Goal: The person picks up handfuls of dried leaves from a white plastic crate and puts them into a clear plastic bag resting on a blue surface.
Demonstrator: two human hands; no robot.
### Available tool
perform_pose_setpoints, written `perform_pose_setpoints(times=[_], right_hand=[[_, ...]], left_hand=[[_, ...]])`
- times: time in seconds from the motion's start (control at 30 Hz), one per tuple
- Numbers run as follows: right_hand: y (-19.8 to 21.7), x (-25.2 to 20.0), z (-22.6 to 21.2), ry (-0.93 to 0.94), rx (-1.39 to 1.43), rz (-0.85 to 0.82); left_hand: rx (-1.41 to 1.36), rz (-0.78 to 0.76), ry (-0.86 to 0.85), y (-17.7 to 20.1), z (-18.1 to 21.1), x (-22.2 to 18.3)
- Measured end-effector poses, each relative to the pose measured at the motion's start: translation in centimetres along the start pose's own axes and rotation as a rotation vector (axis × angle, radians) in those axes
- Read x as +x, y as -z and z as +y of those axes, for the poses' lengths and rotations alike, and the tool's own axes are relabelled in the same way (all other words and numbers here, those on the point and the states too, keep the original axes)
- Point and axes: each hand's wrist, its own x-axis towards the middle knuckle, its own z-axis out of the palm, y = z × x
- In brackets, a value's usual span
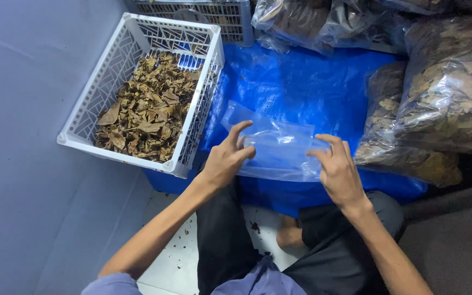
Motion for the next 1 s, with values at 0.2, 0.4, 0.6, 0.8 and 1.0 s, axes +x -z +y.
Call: perform_pose_setpoints(times=[0.2,0.4,0.6,0.8,1.0], right_hand=[[-2.5,-0.6,-0.9,-0.166,-0.153,0.145],[-1.9,0.4,-1.2,-0.315,-0.435,-0.137],[0.8,2.0,-2.3,-0.422,-0.049,-0.193],[-0.4,0.3,-2.2,-0.498,0.353,-0.157],[-4.3,-3.3,1.2,-0.860,1.016,0.150]], left_hand=[[0.251,-0.339,0.075,-0.8,1.7,0.3],[0.517,-0.474,0.387,-1.2,1.7,0.4],[0.344,-0.673,0.495,-0.1,1.0,0.8],[-0.153,-0.553,0.474,1.5,0.2,0.5],[-0.846,-0.550,0.640,7.1,0.6,2.8]])
